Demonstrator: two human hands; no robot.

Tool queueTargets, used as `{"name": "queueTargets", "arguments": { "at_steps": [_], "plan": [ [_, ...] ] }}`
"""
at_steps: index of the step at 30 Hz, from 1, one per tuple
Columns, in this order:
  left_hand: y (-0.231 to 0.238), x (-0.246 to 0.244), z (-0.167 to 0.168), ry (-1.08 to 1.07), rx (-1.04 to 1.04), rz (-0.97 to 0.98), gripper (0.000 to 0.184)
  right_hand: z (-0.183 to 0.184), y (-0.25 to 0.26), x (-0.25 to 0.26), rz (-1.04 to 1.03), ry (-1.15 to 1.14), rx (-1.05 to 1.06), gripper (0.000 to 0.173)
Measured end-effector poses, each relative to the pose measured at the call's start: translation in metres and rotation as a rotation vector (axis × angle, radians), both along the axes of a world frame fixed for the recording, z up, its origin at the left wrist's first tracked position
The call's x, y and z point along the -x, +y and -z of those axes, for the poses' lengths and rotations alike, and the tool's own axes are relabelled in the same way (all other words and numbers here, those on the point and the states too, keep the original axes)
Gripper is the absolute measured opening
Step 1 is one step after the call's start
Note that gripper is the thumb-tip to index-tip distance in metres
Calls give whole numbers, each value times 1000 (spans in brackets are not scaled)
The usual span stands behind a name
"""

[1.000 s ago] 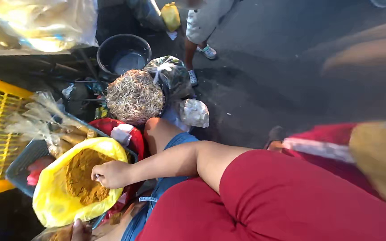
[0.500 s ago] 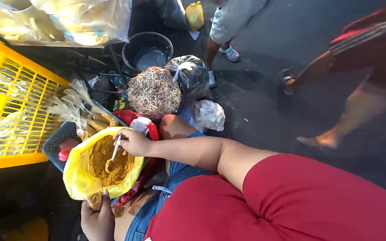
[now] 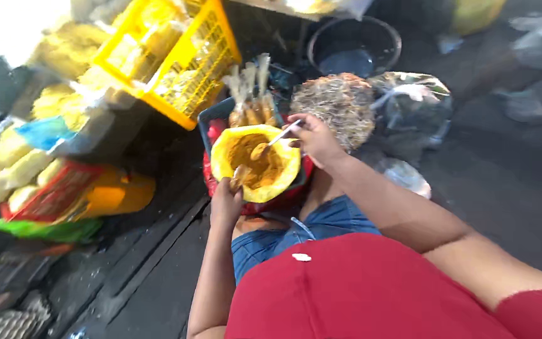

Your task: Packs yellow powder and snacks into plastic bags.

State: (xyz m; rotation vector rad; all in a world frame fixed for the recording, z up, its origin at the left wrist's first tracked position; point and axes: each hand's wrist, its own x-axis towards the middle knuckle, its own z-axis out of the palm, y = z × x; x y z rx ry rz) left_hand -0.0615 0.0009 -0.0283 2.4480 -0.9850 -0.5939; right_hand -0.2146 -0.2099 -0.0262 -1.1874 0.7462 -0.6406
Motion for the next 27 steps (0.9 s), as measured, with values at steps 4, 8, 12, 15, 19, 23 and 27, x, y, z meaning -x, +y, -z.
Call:
{"name": "queueTargets", "arguments": {
  "at_steps": [4, 8, 12, 15, 19, 23, 27],
  "plan": [
    [-1, 1, -1, 14, -3, 39, 34, -13, 3, 0, -63, 4, -39, 24],
    [0, 2, 0, -24, 18, 76, 34, -10, 4, -6, -118, 44, -68, 23],
    [-3, 1, -4, -24, -18, 97, 33, -6, 6, -15, -134, 89, -110, 25],
    [-11, 1, -7, -3, -23, 89, 34, -9, 20, -22, -210, 114, -50, 26],
    [-15, 2, -5, 90, 130, 38, 33, -27, 40, -22, -360, 67, 376, 20],
    [-10, 1, -1, 161, 205, 1, 27, -46, 37, -10, -324, -30, 783, 17],
    [-1, 0, 2, 187, 239, -39, 27, -51, 24, 0, -184, -75, 818, 18]
  ]
}}
